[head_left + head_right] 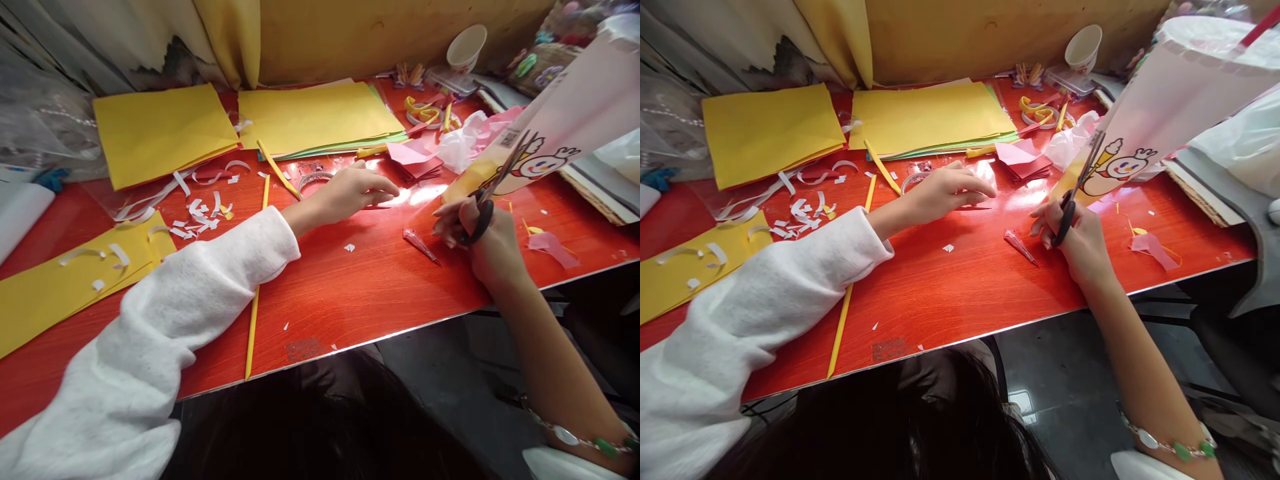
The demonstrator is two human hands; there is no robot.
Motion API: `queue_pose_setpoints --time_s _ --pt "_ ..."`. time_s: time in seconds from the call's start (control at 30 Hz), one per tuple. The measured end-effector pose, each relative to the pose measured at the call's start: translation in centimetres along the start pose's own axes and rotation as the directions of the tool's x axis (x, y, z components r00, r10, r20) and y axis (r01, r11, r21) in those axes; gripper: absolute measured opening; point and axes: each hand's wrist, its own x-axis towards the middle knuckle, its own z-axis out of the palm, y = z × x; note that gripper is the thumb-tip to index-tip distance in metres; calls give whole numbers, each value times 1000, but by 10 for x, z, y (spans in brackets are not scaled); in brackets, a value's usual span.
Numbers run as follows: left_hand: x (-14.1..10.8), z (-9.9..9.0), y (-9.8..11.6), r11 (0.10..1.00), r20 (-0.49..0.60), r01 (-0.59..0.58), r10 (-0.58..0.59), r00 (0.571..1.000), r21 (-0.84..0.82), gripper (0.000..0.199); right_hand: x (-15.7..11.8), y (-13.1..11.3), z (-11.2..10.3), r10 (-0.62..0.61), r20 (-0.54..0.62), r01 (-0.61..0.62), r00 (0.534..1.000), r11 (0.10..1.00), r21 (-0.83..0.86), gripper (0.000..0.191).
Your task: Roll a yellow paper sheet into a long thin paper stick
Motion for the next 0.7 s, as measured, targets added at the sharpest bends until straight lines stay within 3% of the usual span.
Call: queue_pose_setpoints --time_s 0.23,0.47,0.57,0.7 --pt "0 3 -1 1000 -18 -6 6 1000 -3 17 0 0 0 3 -4 -3 1000 1000 -14 37" --pt "-2 8 -3 993 -27 -49 52 998 106 7 0 0 -1 6 0 -6 1000 999 -38 36" --pt "-4 9 -4 971 26 -90 86 996 223 19 0 -1 0 6 3 -5 1000 999 -34 35" --pt "-5 10 -4 891 158 -232 183 970 390 33 0 -2 1 2 6 -2 1000 1000 -23 34"
